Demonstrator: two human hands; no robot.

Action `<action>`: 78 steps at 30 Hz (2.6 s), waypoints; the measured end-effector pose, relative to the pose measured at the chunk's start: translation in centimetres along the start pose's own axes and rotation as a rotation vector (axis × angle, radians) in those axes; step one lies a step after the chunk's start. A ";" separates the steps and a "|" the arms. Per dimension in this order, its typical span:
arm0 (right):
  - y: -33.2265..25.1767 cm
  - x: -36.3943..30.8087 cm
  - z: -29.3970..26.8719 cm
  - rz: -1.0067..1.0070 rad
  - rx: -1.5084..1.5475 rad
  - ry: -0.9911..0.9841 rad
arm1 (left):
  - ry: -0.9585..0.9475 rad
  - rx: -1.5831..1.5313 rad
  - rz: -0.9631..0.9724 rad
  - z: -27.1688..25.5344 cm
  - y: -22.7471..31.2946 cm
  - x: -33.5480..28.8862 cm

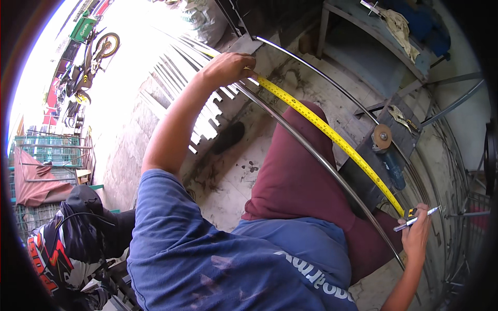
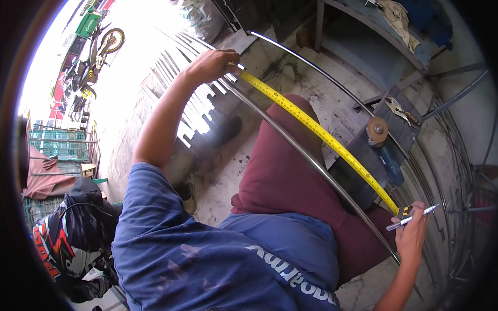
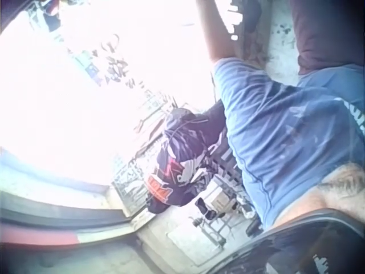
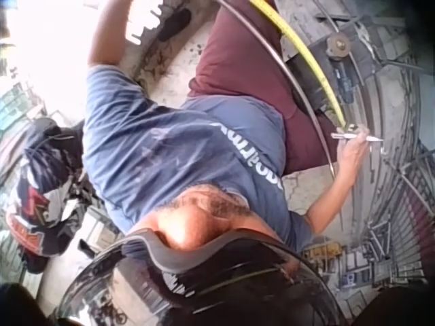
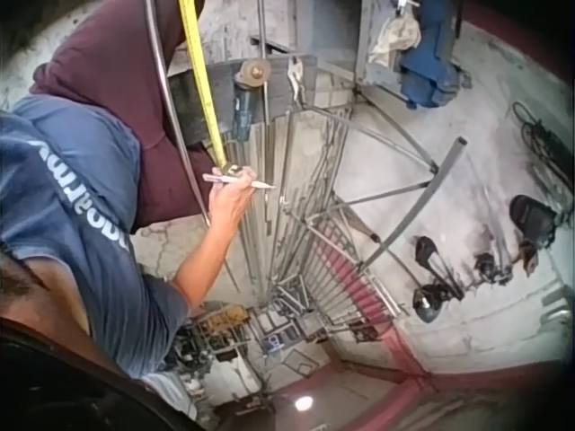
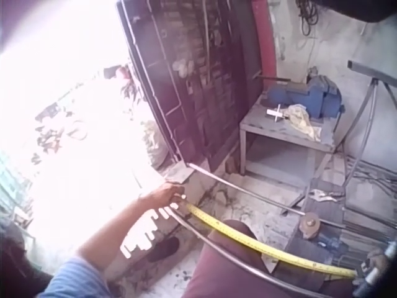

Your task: Measuring and cutting a metal rod using a tape measure and an angle grinder.

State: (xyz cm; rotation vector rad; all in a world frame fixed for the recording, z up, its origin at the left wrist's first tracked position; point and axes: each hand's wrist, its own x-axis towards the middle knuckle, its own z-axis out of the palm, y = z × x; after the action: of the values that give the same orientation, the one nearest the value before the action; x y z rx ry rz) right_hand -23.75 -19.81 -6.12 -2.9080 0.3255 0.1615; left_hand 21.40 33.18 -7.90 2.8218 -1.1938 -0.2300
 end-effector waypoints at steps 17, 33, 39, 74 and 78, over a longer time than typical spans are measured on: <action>3.7 -4.5 -3.3 0.226 0.063 -0.077 | 0.072 0.176 -0.128 -2.0 -1.7 -0.1; 16.6 -8.8 -3.0 0.284 0.060 0.133 | 0.304 0.209 -0.042 -3.1 -0.9 1.2; 19.8 -11.2 -2.4 0.276 0.113 0.254 | 0.260 0.164 -0.072 -4.3 0.4 0.6; 2.0 -11.9 1.4 0.178 0.009 0.307 | 0.194 0.174 -0.411 -4.7 -12.4 -1.1; -0.8 -11.3 1.8 0.196 0.080 0.277 | 0.213 0.130 -0.458 -5.4 -14.2 -1.6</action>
State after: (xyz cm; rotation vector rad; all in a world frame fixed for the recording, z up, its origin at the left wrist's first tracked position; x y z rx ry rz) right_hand -34.71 -16.35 -6.26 -2.8139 0.6471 -0.2218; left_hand 31.23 44.25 -4.15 3.0972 -0.5303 0.1314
